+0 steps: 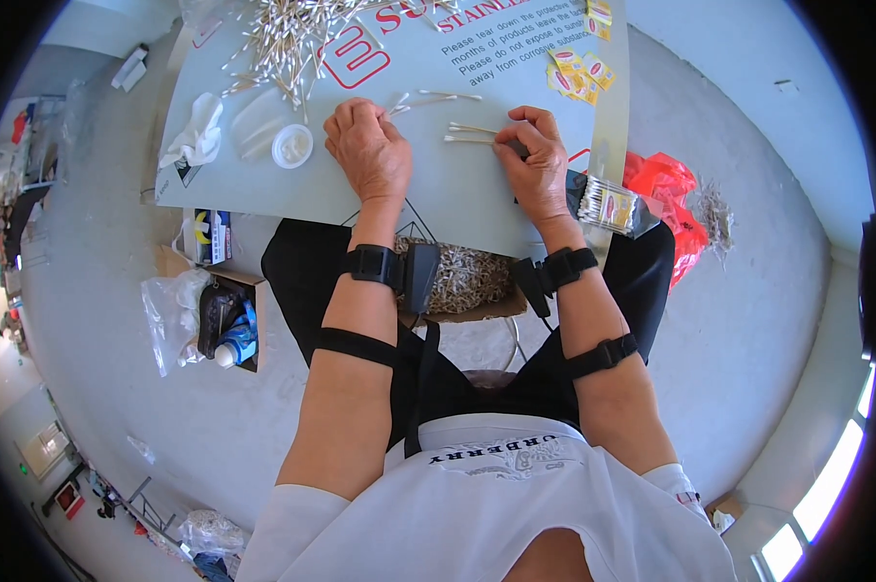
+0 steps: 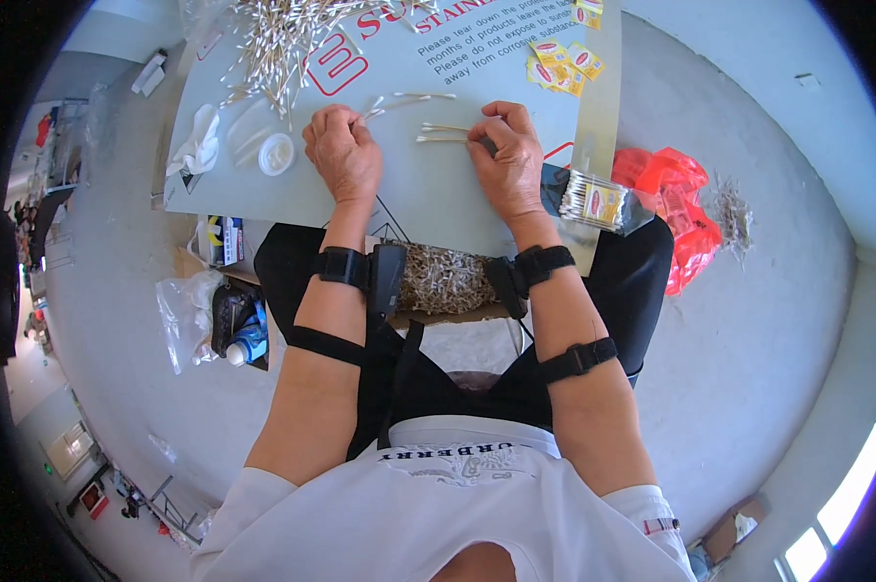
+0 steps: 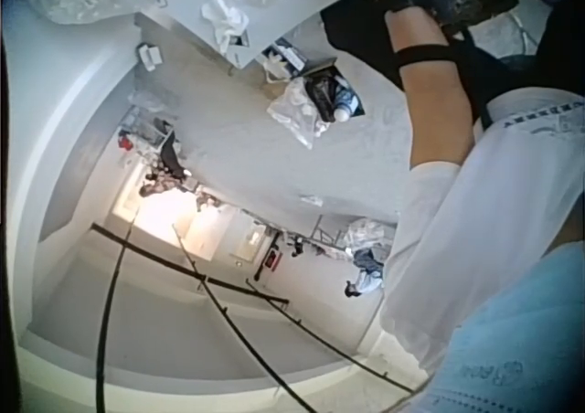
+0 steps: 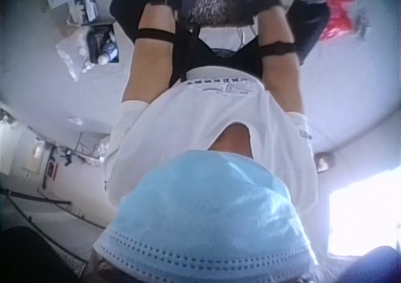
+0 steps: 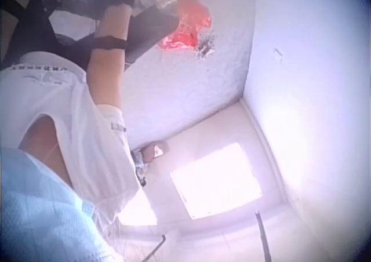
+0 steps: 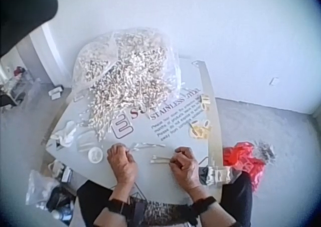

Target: Packaging cotton swabs into plastic boxes.

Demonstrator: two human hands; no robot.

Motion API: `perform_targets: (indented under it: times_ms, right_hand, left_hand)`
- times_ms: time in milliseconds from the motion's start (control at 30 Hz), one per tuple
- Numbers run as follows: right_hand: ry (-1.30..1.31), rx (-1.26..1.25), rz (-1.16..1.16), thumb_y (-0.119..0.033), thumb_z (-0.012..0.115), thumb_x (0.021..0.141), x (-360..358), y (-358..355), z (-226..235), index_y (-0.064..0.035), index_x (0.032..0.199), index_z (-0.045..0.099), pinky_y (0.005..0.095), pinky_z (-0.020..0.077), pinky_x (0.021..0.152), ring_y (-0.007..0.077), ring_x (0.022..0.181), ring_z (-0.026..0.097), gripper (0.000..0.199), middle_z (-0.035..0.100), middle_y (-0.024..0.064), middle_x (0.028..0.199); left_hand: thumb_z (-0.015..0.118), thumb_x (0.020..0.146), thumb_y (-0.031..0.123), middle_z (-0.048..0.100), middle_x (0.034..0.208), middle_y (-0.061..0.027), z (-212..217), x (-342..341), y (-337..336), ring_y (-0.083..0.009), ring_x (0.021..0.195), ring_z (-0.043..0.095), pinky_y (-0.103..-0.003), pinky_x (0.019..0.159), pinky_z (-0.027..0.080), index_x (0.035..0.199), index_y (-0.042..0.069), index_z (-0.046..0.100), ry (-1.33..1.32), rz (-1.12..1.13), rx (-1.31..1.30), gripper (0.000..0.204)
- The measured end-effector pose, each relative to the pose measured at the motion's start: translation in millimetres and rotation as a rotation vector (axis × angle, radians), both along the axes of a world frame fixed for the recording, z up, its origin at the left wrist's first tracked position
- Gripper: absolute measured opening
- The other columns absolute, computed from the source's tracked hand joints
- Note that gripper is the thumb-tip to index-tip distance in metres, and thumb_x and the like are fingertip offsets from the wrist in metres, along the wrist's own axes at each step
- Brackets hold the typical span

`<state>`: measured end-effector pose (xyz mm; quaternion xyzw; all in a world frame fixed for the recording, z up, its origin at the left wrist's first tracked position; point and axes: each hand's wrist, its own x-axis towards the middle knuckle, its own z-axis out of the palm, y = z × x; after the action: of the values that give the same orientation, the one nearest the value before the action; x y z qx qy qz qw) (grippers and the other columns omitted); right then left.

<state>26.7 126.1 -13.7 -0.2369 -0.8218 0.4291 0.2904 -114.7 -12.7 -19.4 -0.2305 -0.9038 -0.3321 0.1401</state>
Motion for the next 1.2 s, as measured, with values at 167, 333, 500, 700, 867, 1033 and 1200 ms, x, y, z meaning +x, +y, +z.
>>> perform_targets:
  times_ms: [167,333,500,700,867,1033,1200]
  right_hand:
    - [-0.012,-0.097,-0.026,-0.001,0.069,0.072,-2,-3,6,-0.0026,0.086,0.066,0.0342,0.0505,0.077,0.0254,0.090,0.061,0.014,0.057,0.0095,0.108]
    - [-0.018,0.035,0.000,-0.004,0.070,0.074,-3,0,0,-0.0048,0.092,0.066,0.0345,0.0508,0.075,0.0259,0.089,0.061,0.019,0.058,0.0098,0.105]
    - [-0.106,0.021,-0.068,-0.010,0.070,0.076,-27,6,8,-0.0065,0.090,0.066,0.0384,0.0507,0.077,0.0292,0.092,0.060,0.015,0.059,0.0099,0.102]
    - [-0.150,0.360,-0.089,-0.013,0.067,0.077,-63,19,-2,-0.0047,0.085,0.065,0.0420,0.0500,0.079,0.0323,0.094,0.059,0.012,0.059,0.0115,0.099]
    - [-0.100,0.097,-0.080,-0.004,0.065,0.075,-36,24,-7,-0.0041,0.080,0.062,0.0418,0.0489,0.080,0.0324,0.096,0.057,0.006,0.059,0.0113,0.099]
    - [-0.055,0.227,0.054,-0.006,0.069,0.073,-6,-2,7,-0.0052,0.083,0.064,0.0409,0.0464,0.086,0.0311,0.100,0.055,0.012,0.059,0.0090,0.104]
    - [-0.092,0.256,0.052,-0.008,0.072,0.071,-2,-5,5,-0.0069,0.083,0.065,0.0406,0.0448,0.089,0.0295,0.101,0.054,0.014,0.059,0.0064,0.106]
  left_hand:
    - [0.063,0.078,0.002,0.054,0.105,-0.0062,0,0,-1,-0.0308,0.106,0.047,-0.044,0.091,0.037,0.090,0.008,0.057,-0.008,0.007,-0.010,0.015]
    - [0.064,0.078,0.002,0.054,0.105,-0.0058,1,-2,-1,-0.0307,0.107,0.047,-0.044,0.091,0.037,0.090,0.008,0.057,-0.007,0.003,-0.021,0.015]
    - [0.063,0.078,0.003,0.054,0.105,-0.0051,0,1,-1,-0.0305,0.107,0.047,-0.044,0.091,0.036,0.089,0.008,0.057,-0.013,-0.005,0.012,0.014]
    - [0.063,0.078,0.002,0.055,0.103,-0.0053,-2,0,-1,-0.0308,0.105,0.047,-0.044,0.090,0.037,0.089,0.008,0.057,0.022,-0.002,0.026,0.014]
    - [0.062,0.078,0.001,0.055,0.102,-0.0059,-1,-1,-1,-0.0311,0.104,0.048,-0.044,0.089,0.037,0.090,0.008,0.055,0.005,0.012,0.042,0.015]
    - [0.062,0.076,-0.003,0.056,0.102,-0.0071,-4,-4,-4,-0.0319,0.104,0.048,-0.045,0.091,0.037,0.091,0.007,0.054,0.004,0.000,0.082,0.020]
    - [0.063,0.071,-0.007,0.053,0.109,-0.0147,-2,-3,-7,-0.0376,0.108,0.045,-0.047,0.095,0.037,0.090,0.001,0.053,0.042,-0.051,0.120,0.022]
